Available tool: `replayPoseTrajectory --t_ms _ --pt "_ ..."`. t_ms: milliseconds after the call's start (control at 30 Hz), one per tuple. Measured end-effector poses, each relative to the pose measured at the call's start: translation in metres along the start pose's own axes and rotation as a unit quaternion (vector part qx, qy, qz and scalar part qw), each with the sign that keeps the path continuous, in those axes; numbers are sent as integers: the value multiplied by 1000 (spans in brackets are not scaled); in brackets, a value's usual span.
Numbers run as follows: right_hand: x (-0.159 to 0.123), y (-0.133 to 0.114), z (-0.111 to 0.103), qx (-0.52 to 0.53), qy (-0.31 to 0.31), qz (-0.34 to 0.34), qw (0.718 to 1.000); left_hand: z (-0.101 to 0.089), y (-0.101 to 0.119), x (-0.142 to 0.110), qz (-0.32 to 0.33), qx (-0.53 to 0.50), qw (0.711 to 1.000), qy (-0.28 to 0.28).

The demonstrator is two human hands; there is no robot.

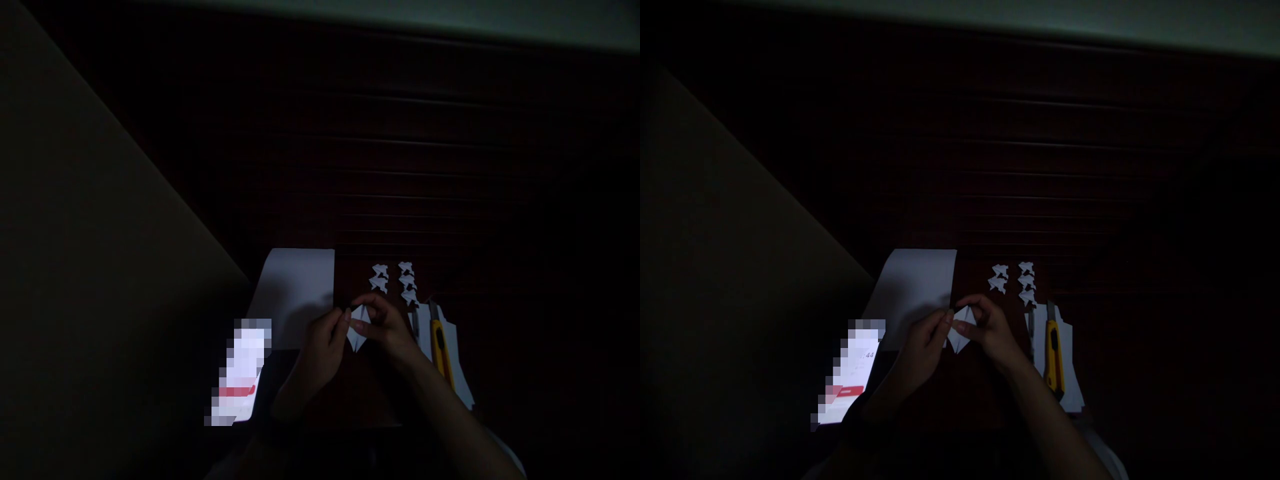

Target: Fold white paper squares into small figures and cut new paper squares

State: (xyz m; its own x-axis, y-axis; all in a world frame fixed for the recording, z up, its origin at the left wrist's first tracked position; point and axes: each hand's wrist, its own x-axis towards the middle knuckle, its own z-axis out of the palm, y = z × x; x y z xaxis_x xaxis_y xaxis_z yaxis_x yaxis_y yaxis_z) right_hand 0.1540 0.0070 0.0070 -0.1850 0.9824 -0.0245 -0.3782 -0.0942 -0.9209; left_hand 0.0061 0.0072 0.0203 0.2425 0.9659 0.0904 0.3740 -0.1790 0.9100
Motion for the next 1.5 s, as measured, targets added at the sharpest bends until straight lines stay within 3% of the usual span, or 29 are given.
replayPoseTrajectory --t_ms 100,267,367,533,833,1067,1267,1500 --pt "0 -2 2 -12 13 -9 1000 -2 1 1 -8 -3 1000 -1" --pt "3 -4 1 -57 81 -23 995 -4 0 2 -11 8 998 59" --pt "3 -5 1 -112 97 -40 988 -3 -1 3 -21 23 997 65" --pt "3 -5 2 -162 98 -67 980 0 -6 4 -37 15 997 69" --pt "1 -5 3 -146 70 -62 985 4 3 4 -68 21 980 184" --pt "1 -5 3 -143 95 -34 985 3 3 7 -93 -57 983 145" --pt "0 -2 2 -70 64 -11 995 2 4 7 -104 -78 983 131" --pt "-3 -4 3 7 -28 7 1000 2 4 7 -123 -134 972 151"
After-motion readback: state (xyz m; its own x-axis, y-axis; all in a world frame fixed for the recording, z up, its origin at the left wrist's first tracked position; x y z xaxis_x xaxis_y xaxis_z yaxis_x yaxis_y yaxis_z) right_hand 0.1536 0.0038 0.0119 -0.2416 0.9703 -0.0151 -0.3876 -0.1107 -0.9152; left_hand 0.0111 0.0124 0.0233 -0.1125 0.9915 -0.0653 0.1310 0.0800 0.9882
